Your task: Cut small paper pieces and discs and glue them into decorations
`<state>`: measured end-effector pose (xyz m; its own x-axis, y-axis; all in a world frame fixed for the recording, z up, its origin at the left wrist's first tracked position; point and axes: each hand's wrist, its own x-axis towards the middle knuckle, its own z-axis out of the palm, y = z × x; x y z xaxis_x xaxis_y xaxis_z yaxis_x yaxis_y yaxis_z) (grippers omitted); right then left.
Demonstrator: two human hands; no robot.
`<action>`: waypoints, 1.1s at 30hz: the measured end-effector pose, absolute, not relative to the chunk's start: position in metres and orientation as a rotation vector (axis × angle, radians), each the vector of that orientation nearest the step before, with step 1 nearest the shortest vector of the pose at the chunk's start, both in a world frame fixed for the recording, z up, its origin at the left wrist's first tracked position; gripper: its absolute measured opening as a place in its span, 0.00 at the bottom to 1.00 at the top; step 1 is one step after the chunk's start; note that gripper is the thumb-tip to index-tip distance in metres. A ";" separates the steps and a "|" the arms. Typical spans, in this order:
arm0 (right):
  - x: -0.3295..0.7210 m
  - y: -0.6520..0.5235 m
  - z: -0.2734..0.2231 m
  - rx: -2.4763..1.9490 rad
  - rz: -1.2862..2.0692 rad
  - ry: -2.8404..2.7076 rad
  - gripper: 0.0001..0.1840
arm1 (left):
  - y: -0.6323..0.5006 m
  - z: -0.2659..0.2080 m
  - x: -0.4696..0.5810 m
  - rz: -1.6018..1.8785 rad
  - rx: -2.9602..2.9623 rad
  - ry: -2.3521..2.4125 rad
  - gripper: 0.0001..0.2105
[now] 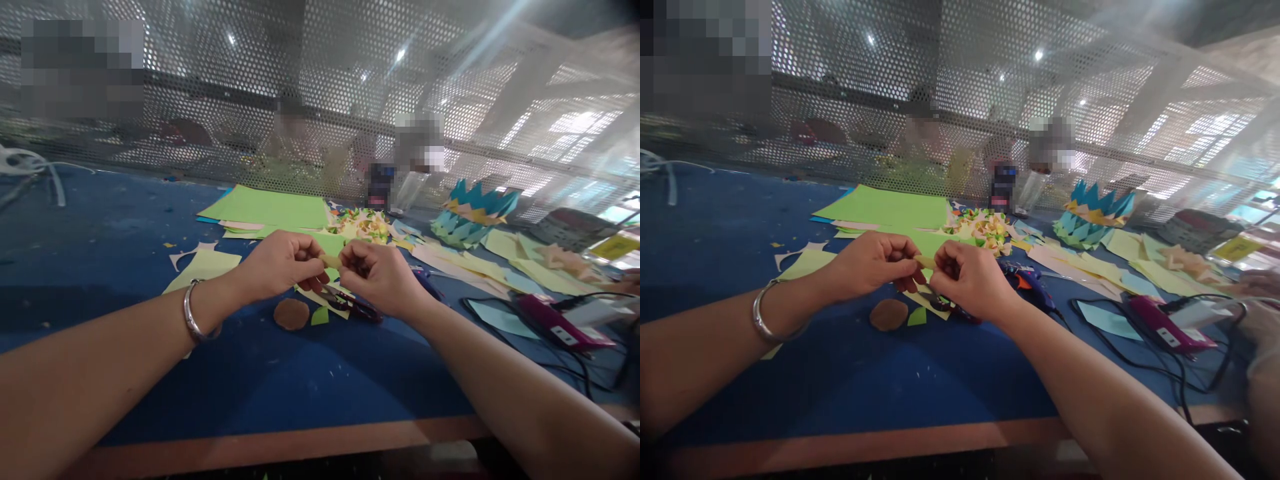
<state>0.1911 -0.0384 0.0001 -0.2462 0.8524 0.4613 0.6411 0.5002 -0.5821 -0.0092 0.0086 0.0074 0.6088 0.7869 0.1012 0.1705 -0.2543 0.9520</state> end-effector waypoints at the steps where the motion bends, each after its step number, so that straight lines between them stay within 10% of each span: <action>1: 0.191 -0.038 0.000 -1.230 0.356 -1.985 0.04 | 0.009 0.008 -0.010 0.708 1.763 0.797 0.02; 33: 0.206 -0.030 0.004 -1.385 0.385 -1.950 0.04 | 0.018 0.006 -0.015 0.853 1.650 0.822 0.06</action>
<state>0.2062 -0.0299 0.0043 -0.1800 0.9110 0.3711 0.7018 0.3832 -0.6005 -0.0148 0.0184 0.0064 0.5086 0.8511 0.1304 0.0987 -0.2081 0.9731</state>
